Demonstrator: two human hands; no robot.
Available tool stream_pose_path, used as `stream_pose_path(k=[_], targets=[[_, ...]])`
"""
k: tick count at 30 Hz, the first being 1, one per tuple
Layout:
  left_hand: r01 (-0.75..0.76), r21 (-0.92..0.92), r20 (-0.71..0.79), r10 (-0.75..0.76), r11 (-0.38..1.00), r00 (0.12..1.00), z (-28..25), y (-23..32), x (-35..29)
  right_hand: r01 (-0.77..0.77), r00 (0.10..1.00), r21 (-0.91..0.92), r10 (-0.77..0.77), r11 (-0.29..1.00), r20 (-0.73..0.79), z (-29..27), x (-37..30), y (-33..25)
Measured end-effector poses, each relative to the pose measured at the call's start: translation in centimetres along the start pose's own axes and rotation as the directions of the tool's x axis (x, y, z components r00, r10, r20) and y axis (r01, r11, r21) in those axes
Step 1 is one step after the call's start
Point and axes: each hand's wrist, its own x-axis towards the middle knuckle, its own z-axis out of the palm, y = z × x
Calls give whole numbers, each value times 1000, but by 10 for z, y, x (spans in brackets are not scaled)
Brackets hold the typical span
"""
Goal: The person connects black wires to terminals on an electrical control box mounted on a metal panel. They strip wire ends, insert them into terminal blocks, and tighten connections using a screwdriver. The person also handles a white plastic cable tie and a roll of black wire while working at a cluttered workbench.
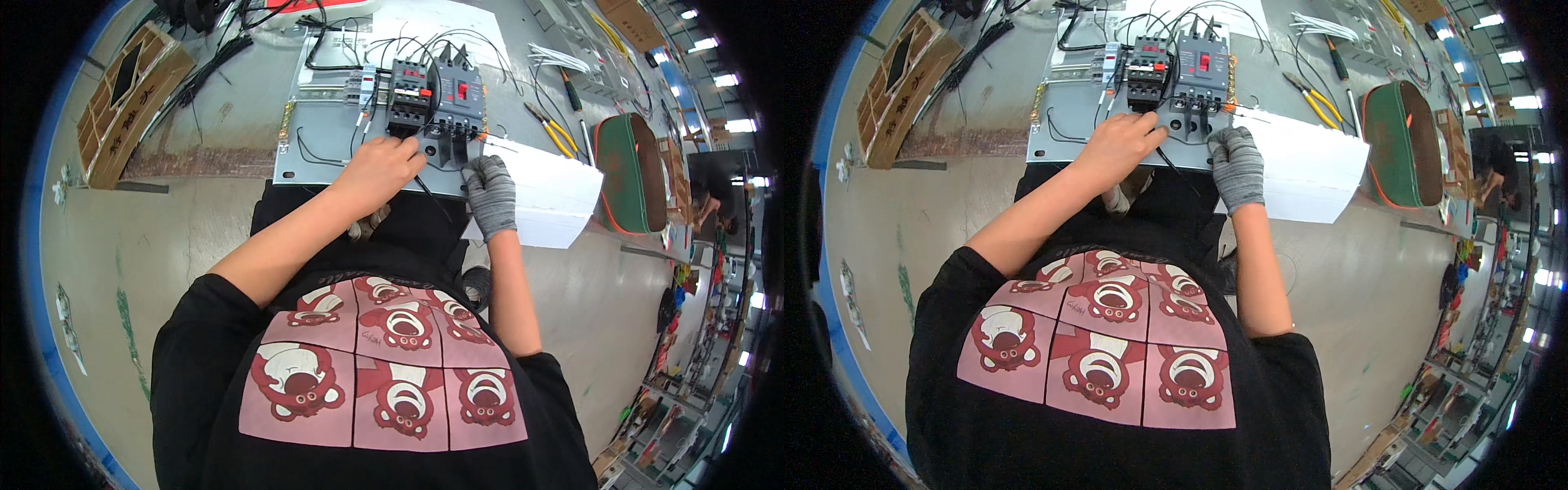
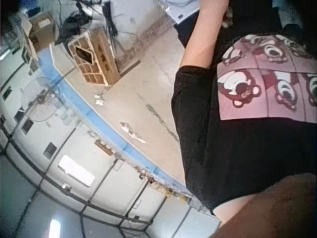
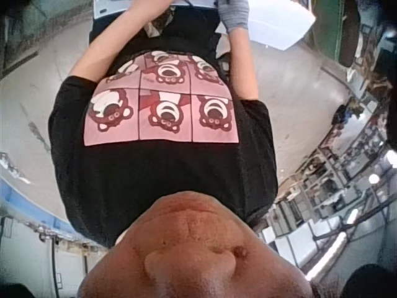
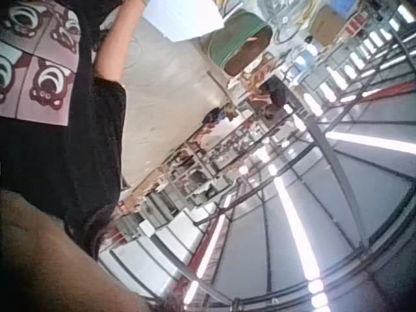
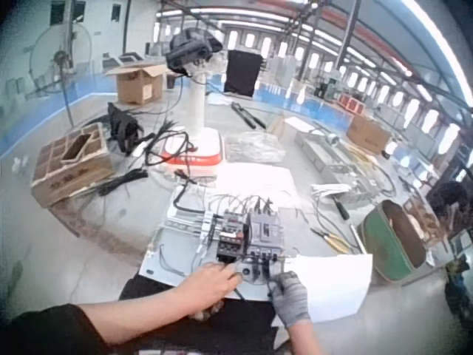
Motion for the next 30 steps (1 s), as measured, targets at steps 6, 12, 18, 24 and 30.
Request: stream_pose_path(k=[6,12,18,24,30], targets=[[38,-80,6,-37,996,999,-2,-7,-6,-225,943,186,166,956,288,-41,8,-19],[-36,-32,27,37,999,999,-10,-5,1,-170,867,-54,176,984,466,-76,43,5],[-59,63,98,53,996,994,-6,-6,5,-164,880,-30,160,986,448,-92,78,31],[-55,74,136,45,996,990,-12,-4,8,-119,909,-20,117,993,399,-84,93,42],[101,-154,161,-76,983,984,-36,10,7,-40,925,-142,90,989,370,-94,87,16]])
